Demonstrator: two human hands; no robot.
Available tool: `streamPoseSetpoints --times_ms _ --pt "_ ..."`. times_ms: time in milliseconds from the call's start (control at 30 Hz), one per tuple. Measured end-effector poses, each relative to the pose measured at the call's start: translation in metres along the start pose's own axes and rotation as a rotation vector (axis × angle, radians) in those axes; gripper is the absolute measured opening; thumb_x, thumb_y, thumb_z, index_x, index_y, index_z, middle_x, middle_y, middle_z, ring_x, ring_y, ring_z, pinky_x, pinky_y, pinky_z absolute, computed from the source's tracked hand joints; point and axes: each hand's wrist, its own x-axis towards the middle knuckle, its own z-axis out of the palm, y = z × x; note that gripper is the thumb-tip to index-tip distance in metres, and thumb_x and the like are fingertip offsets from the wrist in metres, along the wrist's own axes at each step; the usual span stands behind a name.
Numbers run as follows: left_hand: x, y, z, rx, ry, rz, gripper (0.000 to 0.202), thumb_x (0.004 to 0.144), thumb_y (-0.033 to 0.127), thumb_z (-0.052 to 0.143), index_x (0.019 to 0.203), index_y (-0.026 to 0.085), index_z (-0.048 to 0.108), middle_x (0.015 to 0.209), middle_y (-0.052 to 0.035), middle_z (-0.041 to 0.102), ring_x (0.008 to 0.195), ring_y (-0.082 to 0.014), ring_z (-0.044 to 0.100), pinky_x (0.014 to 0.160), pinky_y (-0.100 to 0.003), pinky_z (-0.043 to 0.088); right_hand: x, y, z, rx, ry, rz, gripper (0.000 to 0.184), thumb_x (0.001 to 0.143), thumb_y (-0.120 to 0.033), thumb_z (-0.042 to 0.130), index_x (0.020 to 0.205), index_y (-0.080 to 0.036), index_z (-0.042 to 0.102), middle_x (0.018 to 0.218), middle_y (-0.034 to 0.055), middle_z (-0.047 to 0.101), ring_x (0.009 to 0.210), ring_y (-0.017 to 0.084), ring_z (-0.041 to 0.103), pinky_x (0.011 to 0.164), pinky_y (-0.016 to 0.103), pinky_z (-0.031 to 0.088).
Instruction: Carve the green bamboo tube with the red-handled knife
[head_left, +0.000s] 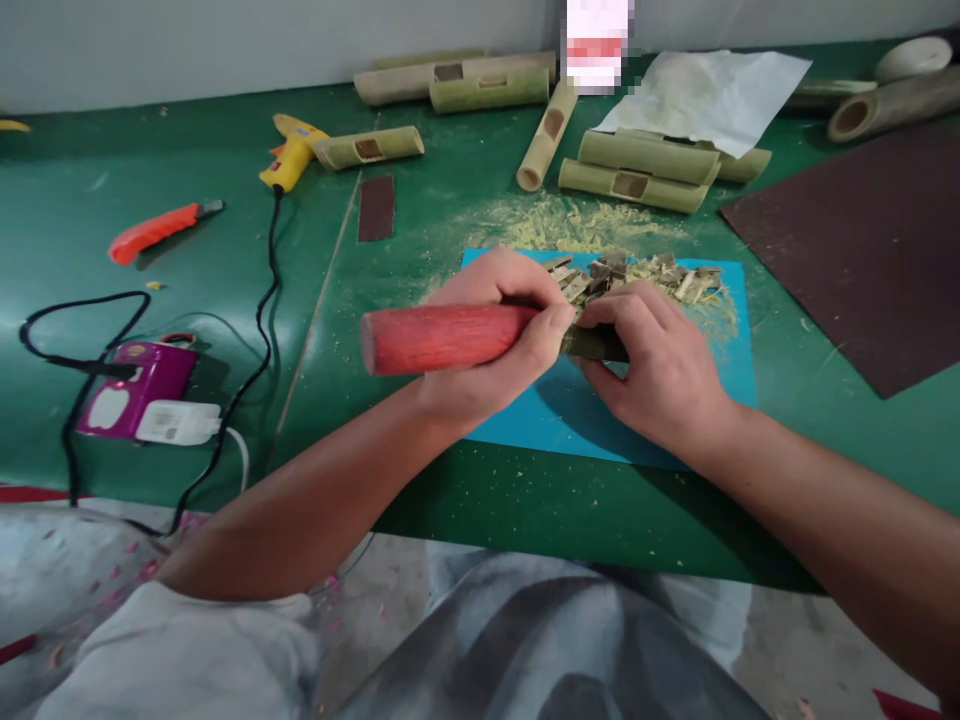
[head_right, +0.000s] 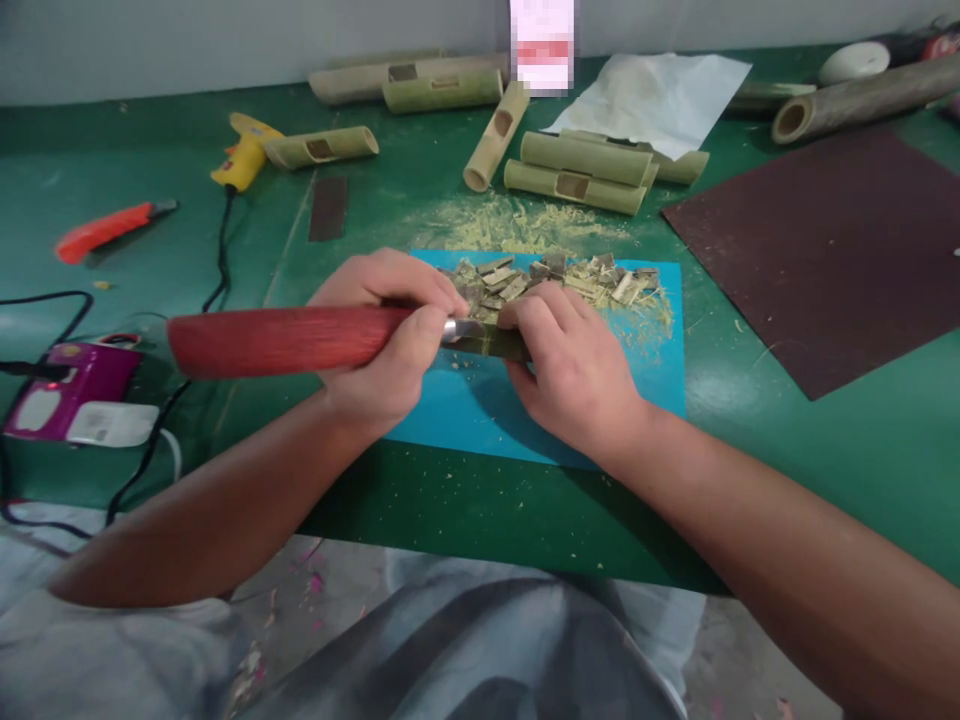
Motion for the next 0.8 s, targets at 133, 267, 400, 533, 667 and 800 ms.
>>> streamPoseSetpoints --times_ms 133,267,400,533,667,800 --pt "0.02 0.004 -0.015 -0.075 -0.095 -0.004 0.022 0.09 0.043 0.086 0.087 0.026 0.073 0.086 0.0017 0.077 0.078 -0.0161 0.074 0.073 -0.033 0.061 0.0 0.004 -0.002 0.028 -0.033 -0.002 0.035 0.08 -0.009 0.06 0.111 -0.025 0.062 0.108 0.0086 0.07 0.1 0.028 0.067 0.084 0.042 0.054" --pt "0.028 0.006 -0.037 -0.081 -0.365 -0.097 0.02 0.09 0.048 0.083 0.095 0.029 0.077 0.096 -0.001 0.082 0.087 -0.022 0.078 0.078 -0.036 0.063 0.001 0.01 -0.006 0.068 -0.112 -0.038 0.035 0.076 -0.007 0.059 0.107 -0.023 0.065 0.104 0.0083 0.07 0.098 0.028 0.065 0.082 0.041 0.053" --pt "0.013 0.004 -0.04 -0.025 -0.405 -0.076 0.017 0.092 0.045 0.079 0.098 0.029 0.078 0.099 -0.0025 0.084 0.088 -0.0219 0.08 0.08 -0.034 0.064 0.004 0.015 -0.011 0.124 -0.239 -0.06 0.035 0.075 -0.008 0.06 0.106 -0.022 0.067 0.104 0.0083 0.07 0.099 0.028 0.064 0.085 0.042 0.052" --pt "0.0 -0.002 -0.032 -0.022 -0.379 0.01 0.015 0.092 0.035 0.082 0.103 0.028 0.077 0.101 -0.0029 0.085 0.089 -0.0199 0.081 0.081 -0.031 0.066 0.007 0.018 -0.013 0.164 -0.309 -0.033 0.04 0.072 -0.008 0.059 0.108 -0.023 0.068 0.108 0.0081 0.07 0.102 0.029 0.063 0.088 0.044 0.051" --pt "-0.001 -0.006 -0.031 -0.026 -0.419 0.105 0.017 0.092 0.029 0.083 0.108 0.027 0.076 0.104 -0.0052 0.085 0.095 -0.0213 0.083 0.087 -0.032 0.068 0.008 0.016 -0.014 0.199 -0.335 -0.039 0.036 0.075 -0.015 0.064 0.11 -0.024 0.067 0.108 0.0071 0.07 0.1 0.029 0.063 0.089 0.045 0.052" --pt "-0.002 -0.005 -0.035 0.014 -0.452 0.129 0.017 0.093 0.033 0.082 0.108 0.03 0.075 0.105 -0.0053 0.086 0.091 -0.0229 0.083 0.084 -0.035 0.07 0.008 0.016 -0.015 0.205 -0.37 -0.034 0.024 0.088 -0.028 0.069 0.112 -0.027 0.067 0.111 0.0073 0.072 0.103 0.029 0.063 0.093 0.047 0.051"
